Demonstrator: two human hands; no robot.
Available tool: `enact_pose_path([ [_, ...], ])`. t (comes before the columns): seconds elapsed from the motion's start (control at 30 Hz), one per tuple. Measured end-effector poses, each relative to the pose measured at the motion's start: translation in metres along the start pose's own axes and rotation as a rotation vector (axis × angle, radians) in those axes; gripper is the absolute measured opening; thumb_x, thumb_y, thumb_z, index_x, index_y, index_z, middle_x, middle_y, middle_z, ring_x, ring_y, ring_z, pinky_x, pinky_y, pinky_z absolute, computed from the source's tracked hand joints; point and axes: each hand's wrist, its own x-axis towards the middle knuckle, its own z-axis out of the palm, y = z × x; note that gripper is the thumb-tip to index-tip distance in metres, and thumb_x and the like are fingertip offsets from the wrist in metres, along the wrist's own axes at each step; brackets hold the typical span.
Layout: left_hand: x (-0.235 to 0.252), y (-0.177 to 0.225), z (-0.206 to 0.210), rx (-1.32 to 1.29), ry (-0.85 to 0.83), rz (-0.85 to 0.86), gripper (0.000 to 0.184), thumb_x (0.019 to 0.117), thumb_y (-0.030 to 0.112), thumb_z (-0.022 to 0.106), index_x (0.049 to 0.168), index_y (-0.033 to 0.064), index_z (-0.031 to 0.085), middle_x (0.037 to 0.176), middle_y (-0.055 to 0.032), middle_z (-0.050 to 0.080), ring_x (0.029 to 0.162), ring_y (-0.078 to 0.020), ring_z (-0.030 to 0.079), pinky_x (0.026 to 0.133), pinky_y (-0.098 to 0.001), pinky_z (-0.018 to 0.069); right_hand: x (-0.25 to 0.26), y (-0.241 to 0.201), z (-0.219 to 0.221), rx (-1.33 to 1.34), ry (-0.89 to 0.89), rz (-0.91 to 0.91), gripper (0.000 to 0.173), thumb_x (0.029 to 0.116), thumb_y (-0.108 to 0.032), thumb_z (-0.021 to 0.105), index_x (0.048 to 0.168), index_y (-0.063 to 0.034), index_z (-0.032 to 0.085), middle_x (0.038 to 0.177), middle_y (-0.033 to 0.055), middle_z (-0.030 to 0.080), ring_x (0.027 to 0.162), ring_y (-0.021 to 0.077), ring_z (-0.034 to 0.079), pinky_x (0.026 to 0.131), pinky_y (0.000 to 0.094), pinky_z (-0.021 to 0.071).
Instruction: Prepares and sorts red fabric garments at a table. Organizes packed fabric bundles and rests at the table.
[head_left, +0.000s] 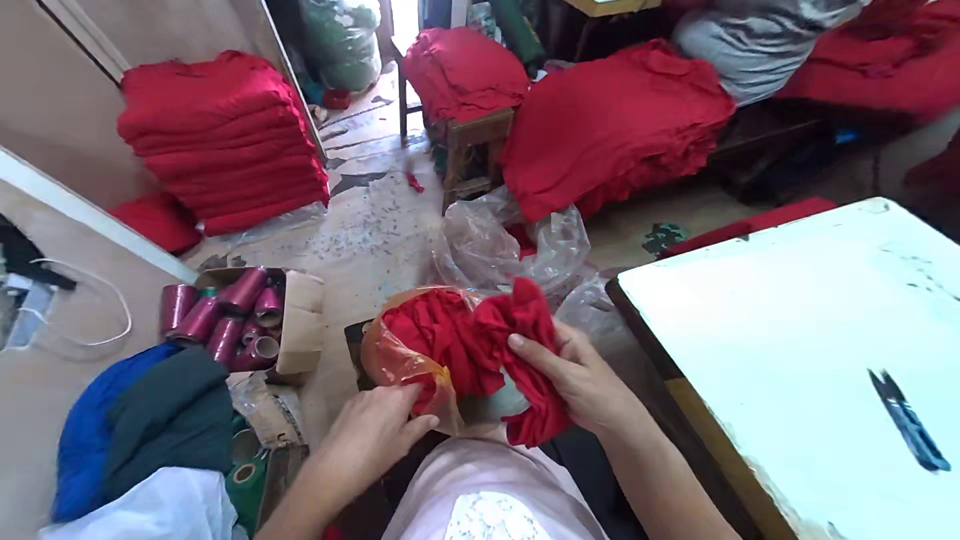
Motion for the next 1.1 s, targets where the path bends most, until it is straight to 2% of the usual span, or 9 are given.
enact_pose_path([
  [0.1, 0.013, -0.009, 0.043, -0.15, 0.222, 0.035, 0.053, 0.1007, 0.037, 0.063, 0.137, -0.0022, 0.061, 0.11, -0.0246, 0.066, 0.101, -0.0397, 0.065, 0.093, -0.0586, 0.0503, 0.012, 0.025, 0.019, -0.021, -0.1, 0.147, 0.025, 0.103, -0.009, 0.055, 0.125, 0.002, 0.058, 0.104, 0.0027, 0.071, 0.094, 0.0071, 0.07, 0.088, 0.0274, 0.0595],
  [0.23, 0.031, -0.011, 0.064, -0.184, 0.306, 0.112, 0.03, 0.0913, 0.029, 0.072, 0.105, 0.0023, 0.075, 0.124, -0.0232, 0.061, 0.121, -0.0419, 0.054, 0.099, -0.0627, 0.037, 0.03, 0.052, 0.032, -0.071, -0.096, 0.294, 0.029, 0.1045, -0.011, 0.054, 0.13, 0.0024, 0.056, 0.109, 0.0066, 0.07, 0.097, 0.008, 0.069, 0.089, 0.0274, 0.0583],
  [0.5, 0.034, -0.02, 0.043, -0.624, 0.652, 0.45, 0.025, 0.1005, 0.024, 0.061, 0.093, 0.0034, 0.073, 0.09, -0.0042, 0.072, 0.096, -0.0147, 0.062, 0.094, -0.0404, 0.0422, 0.074, 0.075, 0.045, -0.384, 0.049, 0.097, 0.026, 0.1049, -0.016, 0.054, 0.121, 0.0025, 0.061, 0.106, 0.0095, 0.071, 0.099, 0.0117, 0.069, 0.091, 0.03, 0.0575],
  [0.6, 0.039, -0.021, 0.043, -0.845, 0.592, 0.542, 0.02, 0.1, 0.013, 0.063, 0.101, -0.0052, 0.072, 0.097, -0.0078, 0.071, 0.094, -0.0048, 0.066, 0.09, -0.0218, 0.0532, 0.081, 0.097, 0.056, -0.894, -0.003, 0.079, 0.043, 0.1038, -0.018, 0.055, 0.128, 0.0179, 0.058, 0.138, 0.0375, 0.053, 0.13, 0.0487, 0.052, 0.112, 0.0557, 0.0404],
  [0.67, 0.044, -0.021, 0.046, -0.975, 0.573, 0.56, 0.018, 0.0978, 0.007, 0.064, 0.105, -0.0078, 0.071, 0.099, -0.0073, 0.072, 0.091, -0.0019, 0.066, 0.086, -0.019, 0.0544, 0.083, 0.091, 0.058, -1.029, -0.008, 0.077, 0.049, 0.1024, -0.025, 0.058, 0.124, 0.0185, 0.06, 0.138, 0.0403, 0.051, 0.129, 0.0569, 0.049, 0.108, 0.0634, 0.0403],
  [0.8, 0.05, -0.025, 0.05, -1.075, 0.644, 0.581, 0.014, 0.0965, 0.002, 0.062, 0.103, -0.0082, 0.07, 0.099, -0.0063, 0.073, 0.092, -0.0028, 0.067, 0.087, -0.0214, 0.0559, 0.082, 0.062, 0.039, -1.065, -0.127, 0.118, 0.059, 0.1046, -0.044, 0.051, 0.117, 0.0106, 0.066, 0.131, 0.032, 0.06, 0.124, 0.0471, 0.057, 0.105, 0.0602, 0.0453],
  [0.9, 0.056, -0.033, 0.049, -1.112, 0.748, 0.641, 0.012, 0.095, 0.001, 0.061, 0.1, -0.0033, 0.071, 0.098, -0.0003, 0.074, 0.092, -0.0014, 0.068, 0.085, -0.0218, 0.0569, 0.078, 0.054, 0.029, -1.216, -0.056, 0.01, 0.053, 0.1084, -0.036, 0.044, 0.099, 0.0097, 0.069, 0.106, 0.0284, 0.068, 0.102, 0.0431, 0.069, 0.089, 0.0575, 0.0541],
  [1.0, 0.06, -0.046, 0.045, -1.187, 0.766, 0.691, 0.013, 0.0979, 0.01, 0.062, 0.102, 0.0103, 0.074, 0.099, 0.0075, 0.074, 0.091, 0.001, 0.067, 0.083, -0.0199, 0.057, 0.069, 0.056, 0.031, -1.264, 0.09, -0.107, 0.032, 0.1019, -0.022, 0.058, 0.1, 0.0086, 0.067, 0.093, 0.0241, 0.069, 0.084, 0.0392, 0.071, 0.073, 0.0531, 0.0589],
  [1.1, 0.062, -0.055, 0.037, -1.205, 0.762, 0.706, 0.013, 0.0992, 0.017, 0.062, 0.104, 0.0175, 0.075, 0.105, 0.0101, 0.072, 0.098, 0.001, 0.065, 0.088, -0.0194, 0.0547, 0.066, 0.066, 0.044, -1.208, 0.151, -0.238, 0.031, 0.0951, -0.02, 0.068, 0.109, 0.0074, 0.066, 0.107, 0.0252, 0.069, 0.09, 0.0383, 0.072, 0.07, 0.0497, 0.0608],
])
